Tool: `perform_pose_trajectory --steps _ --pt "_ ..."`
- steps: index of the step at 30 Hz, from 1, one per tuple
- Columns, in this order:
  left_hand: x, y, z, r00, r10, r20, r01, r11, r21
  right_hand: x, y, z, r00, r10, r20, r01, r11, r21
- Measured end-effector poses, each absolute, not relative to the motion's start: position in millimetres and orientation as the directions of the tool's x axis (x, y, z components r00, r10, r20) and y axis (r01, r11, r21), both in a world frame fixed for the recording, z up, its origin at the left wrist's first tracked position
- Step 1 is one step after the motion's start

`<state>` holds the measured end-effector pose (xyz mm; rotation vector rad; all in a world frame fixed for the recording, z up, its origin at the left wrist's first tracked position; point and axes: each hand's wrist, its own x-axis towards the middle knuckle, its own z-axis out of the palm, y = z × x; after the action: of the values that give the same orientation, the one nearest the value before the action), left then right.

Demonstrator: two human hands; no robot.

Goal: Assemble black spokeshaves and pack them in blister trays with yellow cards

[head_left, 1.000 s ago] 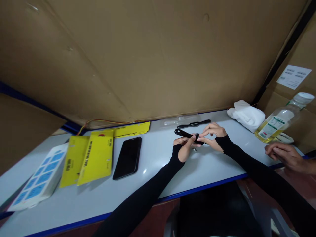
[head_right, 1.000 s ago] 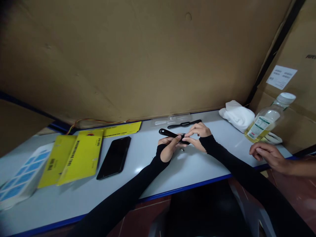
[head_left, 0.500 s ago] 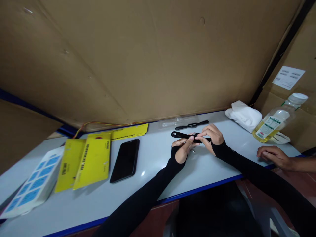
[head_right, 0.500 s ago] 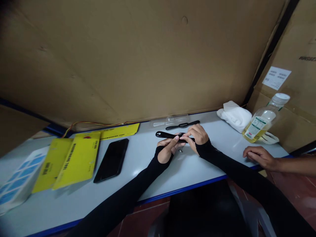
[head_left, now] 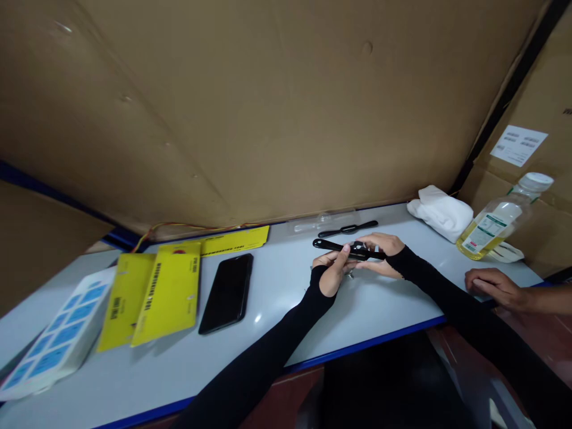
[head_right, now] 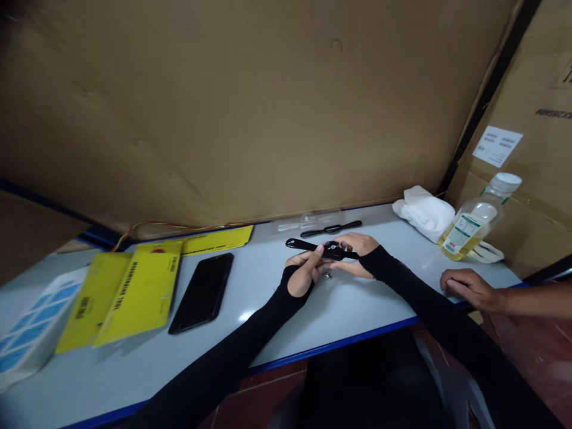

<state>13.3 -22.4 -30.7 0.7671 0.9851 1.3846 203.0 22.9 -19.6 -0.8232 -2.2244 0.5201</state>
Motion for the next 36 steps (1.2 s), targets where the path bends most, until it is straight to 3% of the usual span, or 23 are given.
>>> perform_pose_trajectory --steps 3,11,17,23,27,32,36 --pt "10 -22 -29 -0.051 0.996 -0.067 -0.392 0.041 0.919 206 26 -20 -0.614 0.708 0.350 0.378 0.653 -0.656" --pt "-3 -26 -14 0.098 0.995 0.028 -0.180 -0.010 0.984 207 12 -9 -0.520 0.808 0.277 0.326 0.488 -0.810" --pt "-5 -25 -20 0.135 0.991 0.003 -0.217 0.026 0.976 198 12 -5 -0.447 0.863 0.236 0.314 0.398 -0.862" --pt "-2 -21 -27 0.107 0.994 0.004 -0.204 0.018 0.979 335 -47 7 -0.461 0.861 0.215 0.388 0.414 -0.824" --pt "2 -22 -26 0.106 0.993 0.047 -0.132 -0.033 0.991 430 -61 -22 -0.499 0.846 0.191 0.434 0.434 -0.789" --pt "3 -23 -24 0.147 0.981 0.129 -0.165 -0.104 0.981 454 -44 -56 -0.536 0.830 0.153 0.486 0.452 -0.748" --pt "2 -25 -20 0.189 0.973 0.132 -0.189 -0.096 0.977 450 -53 -49 -0.536 0.820 0.200 0.450 0.478 -0.754"
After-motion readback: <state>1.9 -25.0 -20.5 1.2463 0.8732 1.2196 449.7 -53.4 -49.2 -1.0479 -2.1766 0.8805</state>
